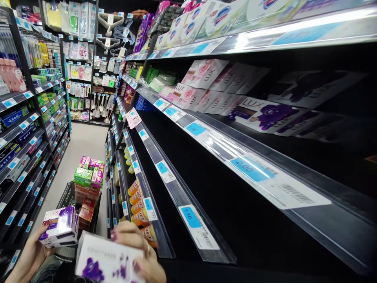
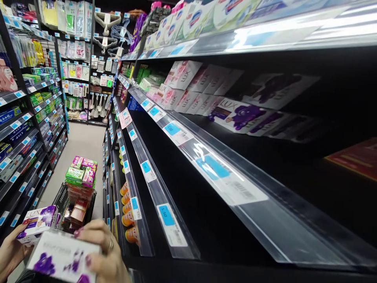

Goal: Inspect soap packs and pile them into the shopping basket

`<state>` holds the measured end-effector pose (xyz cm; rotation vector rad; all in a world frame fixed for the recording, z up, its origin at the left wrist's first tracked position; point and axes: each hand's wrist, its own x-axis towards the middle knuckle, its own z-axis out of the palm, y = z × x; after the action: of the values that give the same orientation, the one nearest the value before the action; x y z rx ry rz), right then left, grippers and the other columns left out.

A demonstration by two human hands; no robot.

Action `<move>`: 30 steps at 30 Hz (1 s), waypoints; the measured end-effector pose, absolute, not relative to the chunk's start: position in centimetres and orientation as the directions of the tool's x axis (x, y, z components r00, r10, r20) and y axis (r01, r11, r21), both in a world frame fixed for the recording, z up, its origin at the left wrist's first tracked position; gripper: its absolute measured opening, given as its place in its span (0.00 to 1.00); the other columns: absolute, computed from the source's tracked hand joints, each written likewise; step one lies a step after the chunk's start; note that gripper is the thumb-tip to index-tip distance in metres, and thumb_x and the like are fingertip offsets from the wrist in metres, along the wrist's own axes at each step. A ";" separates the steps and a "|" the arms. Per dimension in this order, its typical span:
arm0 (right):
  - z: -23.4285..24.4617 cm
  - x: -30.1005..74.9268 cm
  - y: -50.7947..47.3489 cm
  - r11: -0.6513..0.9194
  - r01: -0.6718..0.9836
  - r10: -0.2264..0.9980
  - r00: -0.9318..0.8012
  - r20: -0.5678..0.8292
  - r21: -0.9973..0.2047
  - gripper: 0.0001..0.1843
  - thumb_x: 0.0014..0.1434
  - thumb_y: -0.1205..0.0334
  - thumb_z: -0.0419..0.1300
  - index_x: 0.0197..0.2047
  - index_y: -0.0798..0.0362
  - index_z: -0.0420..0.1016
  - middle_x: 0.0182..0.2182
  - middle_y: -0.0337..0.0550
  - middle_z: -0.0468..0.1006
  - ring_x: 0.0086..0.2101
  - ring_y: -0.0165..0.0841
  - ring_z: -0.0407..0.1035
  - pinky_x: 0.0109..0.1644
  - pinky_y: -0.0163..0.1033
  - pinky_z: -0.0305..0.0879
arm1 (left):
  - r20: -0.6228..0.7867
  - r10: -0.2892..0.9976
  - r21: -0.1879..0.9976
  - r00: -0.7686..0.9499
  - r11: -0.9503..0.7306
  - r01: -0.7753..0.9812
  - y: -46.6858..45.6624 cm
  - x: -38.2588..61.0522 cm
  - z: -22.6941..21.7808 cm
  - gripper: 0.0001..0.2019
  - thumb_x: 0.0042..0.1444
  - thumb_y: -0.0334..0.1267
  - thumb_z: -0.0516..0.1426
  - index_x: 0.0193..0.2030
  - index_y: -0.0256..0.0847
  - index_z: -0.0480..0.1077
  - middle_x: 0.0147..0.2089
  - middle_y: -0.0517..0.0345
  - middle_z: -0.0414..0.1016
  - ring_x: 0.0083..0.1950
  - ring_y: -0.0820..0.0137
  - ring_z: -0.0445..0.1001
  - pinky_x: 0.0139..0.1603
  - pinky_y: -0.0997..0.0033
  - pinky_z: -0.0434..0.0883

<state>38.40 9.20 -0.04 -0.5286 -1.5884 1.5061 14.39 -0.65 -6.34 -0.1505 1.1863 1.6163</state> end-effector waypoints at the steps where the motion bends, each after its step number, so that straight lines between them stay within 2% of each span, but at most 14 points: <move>1: 0.7 39.1 9.1 0.288 -0.228 0.733 -0.573 0.367 -0.930 0.15 0.51 0.40 0.61 0.41 0.31 0.76 0.38 0.42 0.79 0.39 0.45 0.68 0.48 0.54 0.63 | -0.618 0.668 0.608 -0.415 0.071 -0.790 -0.6 14.3 -6.4 0.15 0.39 0.31 0.65 0.38 0.33 0.73 0.25 0.54 0.77 0.18 0.73 0.67 0.13 0.78 0.60; 3: 1.9 40.2 8.9 0.451 -0.171 0.637 -0.626 0.450 -0.876 0.15 0.58 0.46 0.57 0.48 0.32 0.75 0.44 0.45 0.77 0.41 0.45 0.68 0.48 0.54 0.63 | -0.621 0.675 0.599 -0.399 0.081 -0.796 -0.5 14.0 -6.7 0.15 0.40 0.31 0.65 0.38 0.33 0.72 0.24 0.55 0.77 0.16 0.74 0.66 0.13 0.78 0.59; 5: 2.0 40.6 8.7 0.500 -0.115 0.617 -0.648 0.446 -0.858 0.16 0.60 0.48 0.56 0.51 0.32 0.74 0.45 0.45 0.77 0.41 0.45 0.68 0.49 0.54 0.63 | -0.635 0.677 0.579 -0.372 0.099 -0.809 -0.3 13.7 -6.9 0.15 0.41 0.31 0.64 0.38 0.33 0.72 0.24 0.55 0.76 0.16 0.73 0.67 0.13 0.77 0.59; 8: 0.7 39.9 8.6 0.517 -0.215 0.633 -0.556 0.539 -0.828 0.12 0.59 0.47 0.56 0.46 0.30 0.73 0.39 0.41 0.78 0.41 0.45 0.68 0.50 0.57 0.62 | -0.651 0.676 0.556 -0.345 0.116 -0.823 -0.1 13.4 -7.2 0.14 0.40 0.31 0.64 0.37 0.34 0.72 0.24 0.55 0.77 0.17 0.70 0.68 0.13 0.75 0.60; 10: -0.1 38.8 8.6 0.418 -0.276 0.752 -0.430 0.500 -0.866 0.10 0.56 0.48 0.60 0.42 0.34 0.72 0.41 0.42 0.76 0.43 0.44 0.68 0.51 0.56 0.63 | -0.644 0.684 0.557 -0.342 0.113 -0.823 0.0 13.5 -7.3 0.13 0.40 0.32 0.64 0.35 0.33 0.72 0.24 0.54 0.76 0.17 0.71 0.68 0.13 0.76 0.61; 12: -0.4 37.7 8.5 0.192 -0.319 0.879 -0.365 0.307 -0.928 0.21 0.48 0.47 0.67 0.44 0.40 0.69 0.47 0.47 0.72 0.46 0.45 0.68 0.49 0.51 0.65 | -0.628 0.698 0.567 -0.344 0.108 -0.816 0.0 13.8 -7.3 0.12 0.40 0.33 0.64 0.34 0.33 0.72 0.23 0.54 0.76 0.17 0.71 0.68 0.13 0.76 0.61; 13: -0.3 37.2 8.5 0.068 -0.348 0.905 -0.373 0.205 -0.935 0.28 0.43 0.45 0.70 0.46 0.42 0.68 0.48 0.49 0.70 0.46 0.46 0.68 0.48 0.49 0.66 | -0.621 0.702 0.573 -0.348 0.104 -0.813 0.0 14.0 -7.3 0.12 0.41 0.34 0.65 0.34 0.33 0.72 0.23 0.54 0.76 0.17 0.71 0.68 0.13 0.77 0.60; 15: 0.0 36.5 8.4 -0.113 -0.425 0.898 -0.431 0.091 -0.898 0.41 0.31 0.43 0.74 0.48 0.45 0.65 0.45 0.50 0.72 0.45 0.48 0.70 0.47 0.48 0.68 | -0.615 0.701 0.584 -0.361 0.097 -0.806 0.0 14.3 -7.2 0.13 0.40 0.34 0.65 0.34 0.33 0.72 0.24 0.55 0.77 0.17 0.72 0.68 0.13 0.77 0.60; 17: 0.0 36.1 8.2 -0.230 -0.473 0.883 -0.469 0.022 -0.850 0.47 0.23 0.43 0.76 0.48 0.47 0.66 0.41 0.49 0.76 0.45 0.51 0.71 0.46 0.48 0.69 | -0.612 0.703 0.589 -0.363 0.098 -0.802 -0.1 14.6 -7.1 0.13 0.40 0.35 0.66 0.33 0.34 0.71 0.22 0.57 0.76 0.16 0.73 0.67 0.13 0.78 0.60; 19: -0.2 35.9 8.1 -0.326 -0.504 0.887 -0.455 -0.075 -0.800 0.46 0.23 0.43 0.76 0.47 0.47 0.67 0.40 0.48 0.78 0.46 0.51 0.71 0.47 0.48 0.69 | -0.605 0.708 0.593 -0.364 0.096 -0.800 -0.2 14.7 -7.1 0.15 0.39 0.36 0.68 0.32 0.35 0.70 0.20 0.60 0.74 0.15 0.75 0.65 0.14 0.79 0.60; 22: -0.9 35.3 8.5 -0.475 -0.560 0.865 -0.439 -0.244 -0.679 0.34 0.38 0.44 0.72 0.47 0.49 0.69 0.40 0.47 0.80 0.45 0.47 0.73 0.47 0.49 0.70 | -0.613 0.705 0.587 -0.358 0.103 -0.803 -0.3 14.6 -7.2 0.21 0.36 0.38 0.70 0.36 0.35 0.69 0.20 0.63 0.73 0.16 0.76 0.66 0.14 0.81 0.60; 24: -1.3 34.6 9.3 -0.554 -0.573 0.827 -0.463 -0.319 -0.604 0.27 0.44 0.45 0.69 0.44 0.51 0.71 0.37 0.46 0.82 0.42 0.45 0.75 0.45 0.49 0.71 | -0.620 0.703 0.581 -0.349 0.111 -0.806 -0.5 14.5 -7.3 0.25 0.35 0.39 0.71 0.41 0.35 0.68 0.22 0.62 0.75 0.16 0.76 0.67 0.14 0.81 0.61; 27: -2.0 33.7 10.8 -0.641 -0.539 0.764 -0.521 -0.381 -0.547 0.27 0.44 0.43 0.68 0.41 0.55 0.75 0.36 0.48 0.83 0.36 0.41 0.77 0.42 0.46 0.73 | -0.627 0.703 0.574 -0.336 0.126 -0.809 -0.7 14.4 -7.4 0.30 0.34 0.40 0.71 0.44 0.34 0.66 0.24 0.60 0.77 0.17 0.76 0.67 0.15 0.80 0.62; 30: -2.8 33.4 11.6 -0.693 -0.540 0.720 -0.546 -0.429 -0.477 0.29 0.44 0.44 0.68 0.42 0.57 0.76 0.37 0.49 0.84 0.36 0.39 0.78 0.42 0.43 0.73 | -0.620 0.713 0.575 -0.328 0.128 -0.808 -0.9 14.4 -7.5 0.34 0.33 0.42 0.72 0.46 0.35 0.64 0.23 0.61 0.76 0.17 0.76 0.67 0.14 0.80 0.62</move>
<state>33.42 11.60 -2.75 -0.7945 -0.3759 2.2312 14.44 -0.94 -7.46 -0.1161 1.1231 1.5407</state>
